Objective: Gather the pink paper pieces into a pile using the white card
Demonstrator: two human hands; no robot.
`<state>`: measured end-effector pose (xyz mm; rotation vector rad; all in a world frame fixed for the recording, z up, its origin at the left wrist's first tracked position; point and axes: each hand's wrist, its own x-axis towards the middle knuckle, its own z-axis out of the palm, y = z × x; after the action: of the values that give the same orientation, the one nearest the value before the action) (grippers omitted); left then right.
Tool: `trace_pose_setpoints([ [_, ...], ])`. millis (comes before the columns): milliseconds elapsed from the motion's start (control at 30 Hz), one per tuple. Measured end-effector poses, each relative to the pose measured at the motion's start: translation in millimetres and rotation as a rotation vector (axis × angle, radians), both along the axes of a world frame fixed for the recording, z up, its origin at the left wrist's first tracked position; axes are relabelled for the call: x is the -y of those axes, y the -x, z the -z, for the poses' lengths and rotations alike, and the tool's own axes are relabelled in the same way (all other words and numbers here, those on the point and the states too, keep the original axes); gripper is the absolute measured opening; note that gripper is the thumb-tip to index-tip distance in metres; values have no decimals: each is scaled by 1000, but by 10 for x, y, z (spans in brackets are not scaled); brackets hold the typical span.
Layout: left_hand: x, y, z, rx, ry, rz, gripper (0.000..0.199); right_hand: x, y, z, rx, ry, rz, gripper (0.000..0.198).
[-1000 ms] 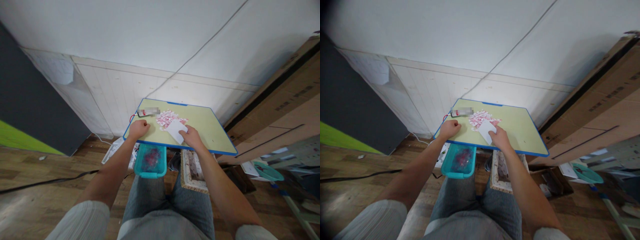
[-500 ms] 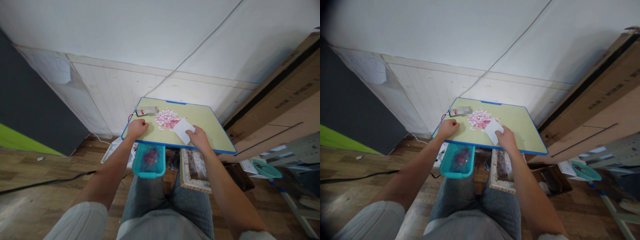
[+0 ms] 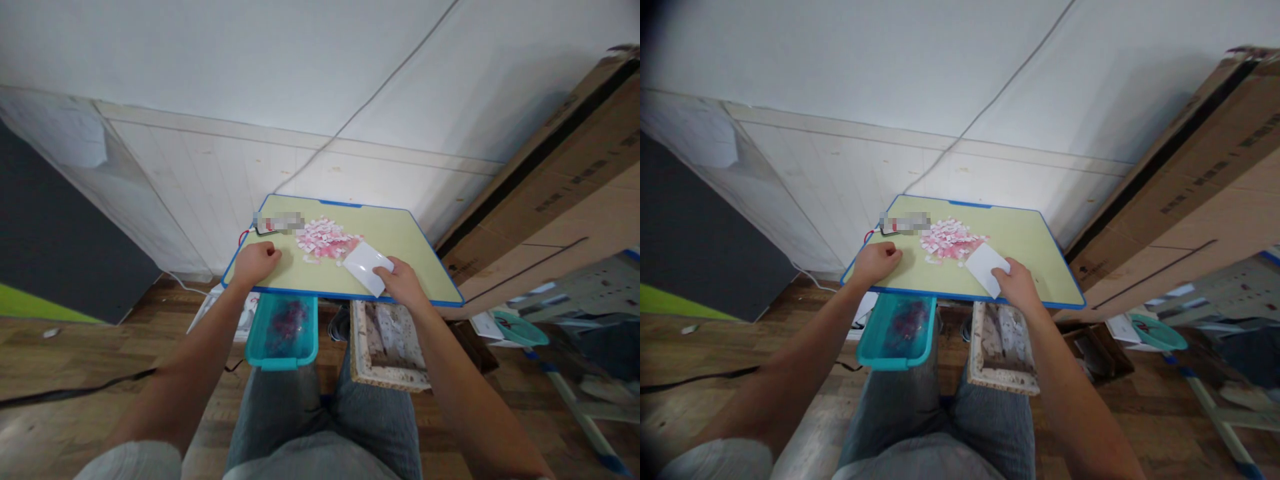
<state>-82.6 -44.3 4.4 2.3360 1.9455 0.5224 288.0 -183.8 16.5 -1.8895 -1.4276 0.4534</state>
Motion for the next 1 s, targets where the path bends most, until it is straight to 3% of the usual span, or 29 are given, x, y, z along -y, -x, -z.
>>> trace_pose_setpoints([
  [133, -53, 27, 30, 16, 3, 21, 47, -5, -183, -80, -125, 16, 25, 28],
  [300, -165, 45, 43, 42, 57, -37, 50, -59, -223, -109, -292, 117, -142, 29],
  [367, -192, 39, 41, 34, 69, -64, 50, -87, -230, -79, -281, 147, -145, 26],
  [500, -177, 20, 32, 8, 59, -75, 48, -137, -203, 12, -240, 70, -74, 23],
  [600, -132, 16, 24, 7, 40, -47, 47, -163, -134, 57, -217, 51, -149, 24],
  [700, -94, 18, 23, 2, 27, -13, 46, -161, -114, 51, -203, 59, -190, 23],
  [1000, -49, 3, 36, -63, 32, 20, 44, -38, -164, 61, -214, 12, -113, 25],
])
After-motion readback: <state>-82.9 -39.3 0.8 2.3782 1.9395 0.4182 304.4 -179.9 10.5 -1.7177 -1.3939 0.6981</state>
